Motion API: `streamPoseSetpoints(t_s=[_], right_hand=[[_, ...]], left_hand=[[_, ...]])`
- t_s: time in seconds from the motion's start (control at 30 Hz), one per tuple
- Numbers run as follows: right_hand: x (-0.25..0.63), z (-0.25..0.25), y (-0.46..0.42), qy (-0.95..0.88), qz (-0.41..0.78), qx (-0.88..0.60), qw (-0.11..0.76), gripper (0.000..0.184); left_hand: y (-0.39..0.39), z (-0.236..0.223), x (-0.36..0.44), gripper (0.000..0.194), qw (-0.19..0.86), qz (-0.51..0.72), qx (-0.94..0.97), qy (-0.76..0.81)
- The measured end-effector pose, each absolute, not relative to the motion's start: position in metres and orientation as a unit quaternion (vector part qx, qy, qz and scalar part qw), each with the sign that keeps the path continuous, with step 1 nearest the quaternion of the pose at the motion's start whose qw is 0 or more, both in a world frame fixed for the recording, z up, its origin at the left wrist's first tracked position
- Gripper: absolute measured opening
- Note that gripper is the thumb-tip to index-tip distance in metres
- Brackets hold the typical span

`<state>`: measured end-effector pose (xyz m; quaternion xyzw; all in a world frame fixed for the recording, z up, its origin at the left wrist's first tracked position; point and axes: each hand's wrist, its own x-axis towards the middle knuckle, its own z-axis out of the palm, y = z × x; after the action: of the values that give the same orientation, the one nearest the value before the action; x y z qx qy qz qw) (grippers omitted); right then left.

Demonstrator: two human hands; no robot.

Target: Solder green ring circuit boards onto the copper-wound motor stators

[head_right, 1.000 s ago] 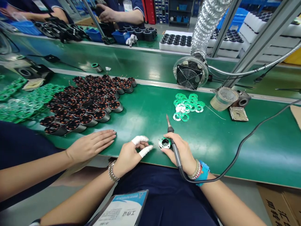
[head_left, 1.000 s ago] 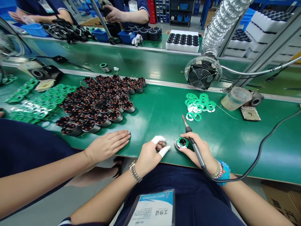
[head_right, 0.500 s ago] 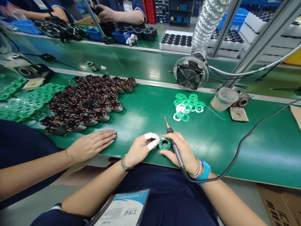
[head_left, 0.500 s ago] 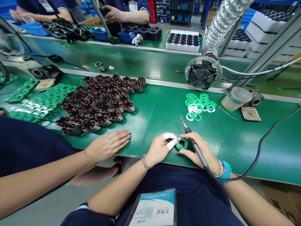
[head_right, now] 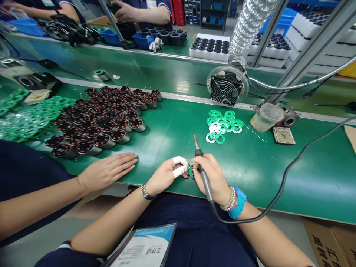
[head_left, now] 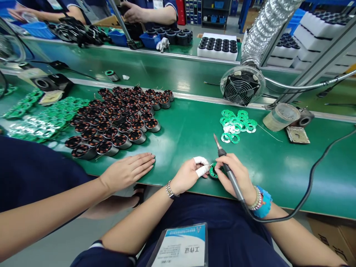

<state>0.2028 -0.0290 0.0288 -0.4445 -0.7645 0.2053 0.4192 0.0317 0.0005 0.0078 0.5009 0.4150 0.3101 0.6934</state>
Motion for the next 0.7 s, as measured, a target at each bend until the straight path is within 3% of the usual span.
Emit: streamPoseSetpoints(t_s=[0.13,0.27,0.7], right_hand=[[0.221,0.042,-0.042,-0.737,0.233,-0.473,0.424,0.017],[0.237,0.050,-0.053,-0.751,0.242,-0.452,0.416,0.025],[0.241,0.051,-0.055,-0.733,0.304,-0.458,0.402,0.019]], left_hand=[[0.003,0.008,0.030,0.018,0.698,0.297,0.502,0.416],[0.005,0.008,0.029,0.016,0.694,0.293,0.508,0.417],[0.005,0.009,0.029,0.013,0.684,0.281,0.518,0.429]])
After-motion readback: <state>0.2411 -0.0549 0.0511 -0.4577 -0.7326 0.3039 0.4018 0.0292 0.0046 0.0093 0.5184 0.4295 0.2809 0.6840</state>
